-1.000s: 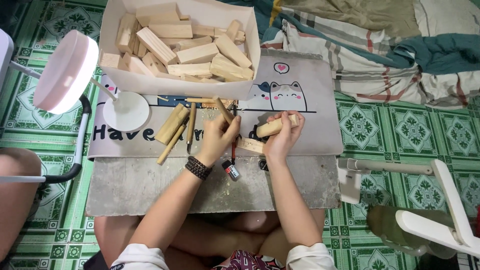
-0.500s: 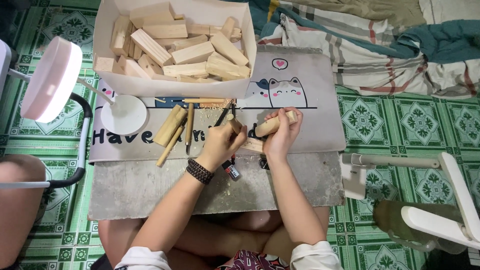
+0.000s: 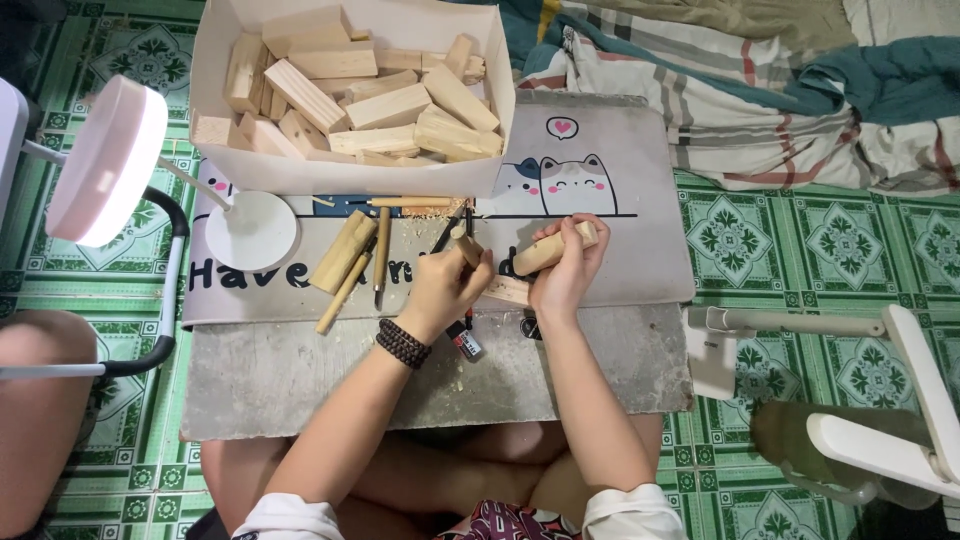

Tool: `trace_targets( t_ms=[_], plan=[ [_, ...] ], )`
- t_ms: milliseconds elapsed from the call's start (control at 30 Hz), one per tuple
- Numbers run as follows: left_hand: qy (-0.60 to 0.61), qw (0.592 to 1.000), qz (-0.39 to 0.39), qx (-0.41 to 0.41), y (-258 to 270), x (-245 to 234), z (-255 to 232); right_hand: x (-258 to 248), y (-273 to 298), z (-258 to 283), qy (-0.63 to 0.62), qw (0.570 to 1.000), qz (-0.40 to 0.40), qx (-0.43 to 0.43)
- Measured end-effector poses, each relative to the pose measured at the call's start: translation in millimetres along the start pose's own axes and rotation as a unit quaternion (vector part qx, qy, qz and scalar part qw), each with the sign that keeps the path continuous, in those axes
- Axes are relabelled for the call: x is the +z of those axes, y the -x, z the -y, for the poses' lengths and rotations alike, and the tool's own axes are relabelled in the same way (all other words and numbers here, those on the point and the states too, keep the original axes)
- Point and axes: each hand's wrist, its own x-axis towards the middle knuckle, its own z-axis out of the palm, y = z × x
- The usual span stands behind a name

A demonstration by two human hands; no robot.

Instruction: Using a chisel and a wooden mallet to carve or shape small wooden blocks while sitting on the floor.

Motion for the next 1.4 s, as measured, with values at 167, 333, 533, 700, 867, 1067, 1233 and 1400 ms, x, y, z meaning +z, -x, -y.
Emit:
trace_targets(
  t_ms=[167,333,533,700,867,1067,1233,1400],
  plan=[
    [0.007,1.000,0.005,-0.013,-1,-2,-2,-2,-1,-3,-0.009,1.000,0.003,0.002],
    [0.011,1.000,0.011,-0.025,-1,-4,-5,0,0,2,-0.018,1.000,0.005,0.004],
    [-0.004,1.000,0.012,-0.021,0,-2,-3,2,2,5,-0.018,1.000,0.001,0.007],
    [-0.028,1.000,0.012,0.003,-2,-3,-5,0,1,3,0.000,1.000,0.011,0.006],
    [-0.055,0.998,0.014,0.030,4,4,3,1,2,7,-0.002,1.000,0.014,0.003],
    [-0.077,0.996,-0.022,0.049,2,5,-2,-3,-3,-4,-0.007,1.000,0.016,0.012],
    [-0.023,0.999,-0.044,0.008,-8,-4,-24,-4,-3,-4,0.007,1.000,0.014,0.010],
    [-0.015,0.999,-0.046,0.005,-8,-2,-20,-8,-1,-1,0.004,1.000,0.000,0.004]
  ],
)
